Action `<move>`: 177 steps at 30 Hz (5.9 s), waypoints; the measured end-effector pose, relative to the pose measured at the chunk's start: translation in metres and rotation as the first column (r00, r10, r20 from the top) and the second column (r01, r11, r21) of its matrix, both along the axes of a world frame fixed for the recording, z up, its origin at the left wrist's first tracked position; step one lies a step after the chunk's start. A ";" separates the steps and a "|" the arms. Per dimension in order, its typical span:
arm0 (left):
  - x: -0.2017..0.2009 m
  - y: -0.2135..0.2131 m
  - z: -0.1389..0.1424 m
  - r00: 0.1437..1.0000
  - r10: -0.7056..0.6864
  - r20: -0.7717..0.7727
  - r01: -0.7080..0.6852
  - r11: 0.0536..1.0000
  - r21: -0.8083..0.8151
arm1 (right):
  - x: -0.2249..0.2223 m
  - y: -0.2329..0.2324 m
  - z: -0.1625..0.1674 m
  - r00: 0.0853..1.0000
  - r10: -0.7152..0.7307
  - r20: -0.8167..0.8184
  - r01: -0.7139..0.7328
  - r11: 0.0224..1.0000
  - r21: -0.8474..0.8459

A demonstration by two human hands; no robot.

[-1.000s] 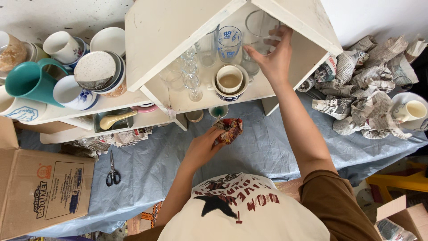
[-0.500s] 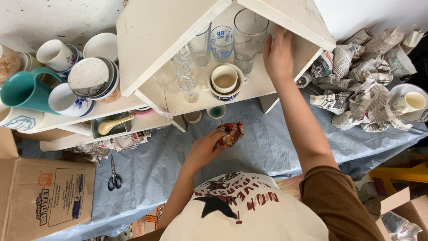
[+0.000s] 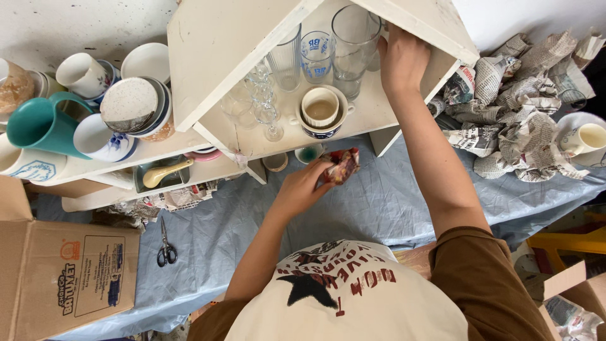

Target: The person wraps ceramic cups and mugs in sheets of newspaper, crumpling paper around each piece, and places the wrapped pieces on a shelf and into a cardboard box. They handle each cup individually, tucking paper around it before setting it aside.

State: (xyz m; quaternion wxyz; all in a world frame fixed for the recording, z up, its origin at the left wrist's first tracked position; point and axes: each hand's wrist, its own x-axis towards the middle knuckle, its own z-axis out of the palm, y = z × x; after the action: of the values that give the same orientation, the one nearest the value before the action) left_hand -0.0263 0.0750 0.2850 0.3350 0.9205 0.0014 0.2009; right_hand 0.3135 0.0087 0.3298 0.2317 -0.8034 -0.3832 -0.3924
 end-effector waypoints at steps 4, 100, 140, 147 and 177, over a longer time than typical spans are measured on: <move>0.027 0.000 0.004 0.996 -0.030 -0.088 0.023 0.997 -0.077 | -0.006 -0.008 0.010 0.987 0.159 -0.040 -0.157 0.986 0.048; 0.165 -0.019 -0.035 0.947 0.013 -0.321 -0.085 0.974 -0.211 | -0.113 -0.106 0.087 0.941 0.173 -0.291 -0.213 0.970 -0.113; 0.120 -0.008 -0.056 0.942 0.014 -0.334 -0.088 0.974 -0.208 | -0.088 -0.024 0.086 0.972 0.234 -0.019 -0.229 0.927 -0.296; 0.110 -0.009 -0.058 0.948 0.002 -0.320 -0.080 0.970 -0.230 | -0.100 -0.087 0.072 0.976 0.123 -0.178 -0.179 0.921 -0.347; 0.006 0.006 -0.075 0.982 -0.031 -0.186 -0.105 0.728 -0.677 | -0.114 -0.047 0.021 0.807 0.522 -0.275 -0.553 0.832 -0.042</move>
State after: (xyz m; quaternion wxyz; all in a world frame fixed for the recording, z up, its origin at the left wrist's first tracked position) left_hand -0.0205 0.0808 0.2099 0.6446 0.7466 0.1247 0.1071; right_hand 0.1993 -0.0380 0.3509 0.3315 -0.7174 -0.5852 -0.1816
